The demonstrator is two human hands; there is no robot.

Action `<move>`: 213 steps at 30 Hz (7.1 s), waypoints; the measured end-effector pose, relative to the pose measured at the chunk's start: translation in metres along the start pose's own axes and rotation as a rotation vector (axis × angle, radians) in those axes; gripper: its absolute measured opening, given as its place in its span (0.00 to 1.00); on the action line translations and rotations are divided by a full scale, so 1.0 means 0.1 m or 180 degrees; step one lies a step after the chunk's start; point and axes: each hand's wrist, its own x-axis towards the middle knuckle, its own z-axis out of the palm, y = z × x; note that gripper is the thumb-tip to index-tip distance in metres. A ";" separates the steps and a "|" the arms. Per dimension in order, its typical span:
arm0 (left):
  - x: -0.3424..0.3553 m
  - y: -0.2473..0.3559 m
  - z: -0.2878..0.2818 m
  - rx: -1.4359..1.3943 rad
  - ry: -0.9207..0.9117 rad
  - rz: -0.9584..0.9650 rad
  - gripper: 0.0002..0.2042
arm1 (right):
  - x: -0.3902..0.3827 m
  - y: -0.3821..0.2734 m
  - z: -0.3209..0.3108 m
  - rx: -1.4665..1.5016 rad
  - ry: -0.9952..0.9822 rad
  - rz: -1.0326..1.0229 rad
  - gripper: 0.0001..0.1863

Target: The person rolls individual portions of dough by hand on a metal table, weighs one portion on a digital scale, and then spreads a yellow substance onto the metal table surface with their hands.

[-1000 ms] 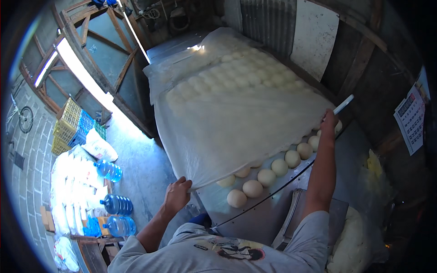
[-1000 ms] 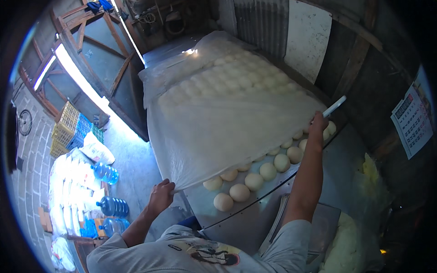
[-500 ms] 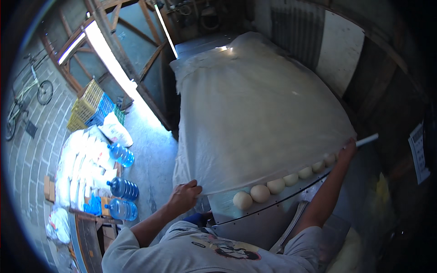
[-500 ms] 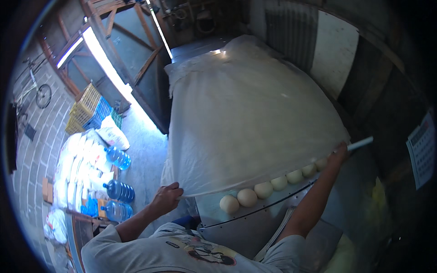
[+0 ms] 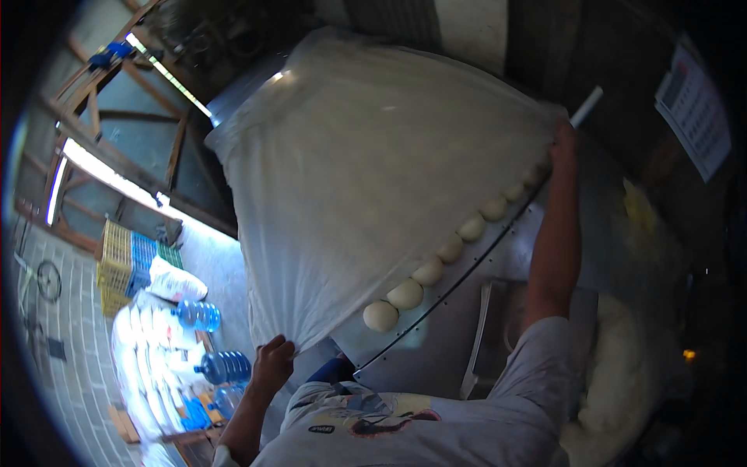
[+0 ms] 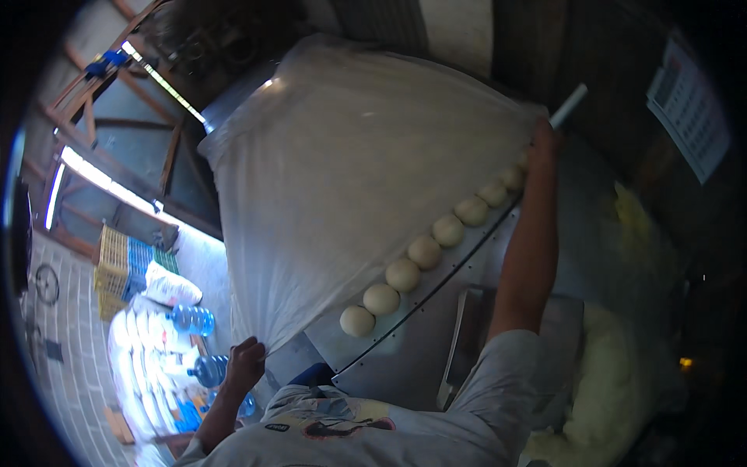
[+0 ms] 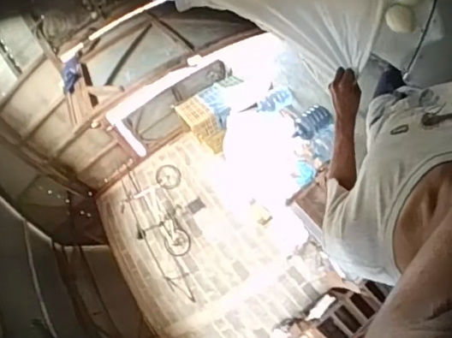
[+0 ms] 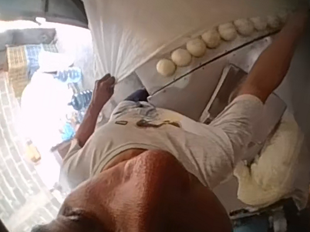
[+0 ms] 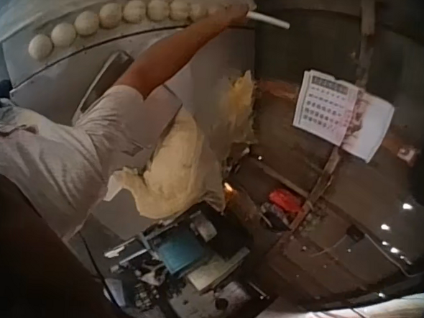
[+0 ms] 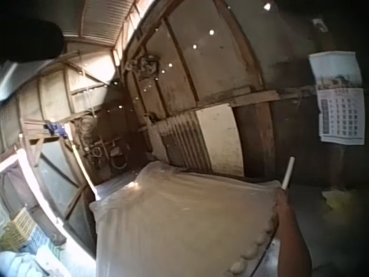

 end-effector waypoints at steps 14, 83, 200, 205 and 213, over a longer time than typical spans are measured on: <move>-0.01 -0.17 0.81 -0.0440 -0.1606 0.0519 0.04 | -0.08 0.38 -1.38 -0.1652 0.0624 -0.0517 0.27; 0.26 -1.95 0.96 -0.2349 -0.1182 0.0769 0.12 | -3.96 0.65 0.95 -0.5139 -0.0689 -0.0936 0.29; 11.16 -9.05 -1.30 -0.0954 -0.1895 0.1630 0.31 | 2.04 5.26 13.65 -0.6951 -0.1790 -0.2606 0.12; 11.11 -9.06 -1.29 -0.0747 -0.2042 0.1643 0.31 | 2.08 5.10 13.88 -0.7211 -0.1625 -0.2597 0.10; 11.02 -9.17 -1.09 -0.0192 -0.1108 0.2106 0.30 | 1.92 4.90 14.25 -0.3932 -0.0271 -0.4595 0.20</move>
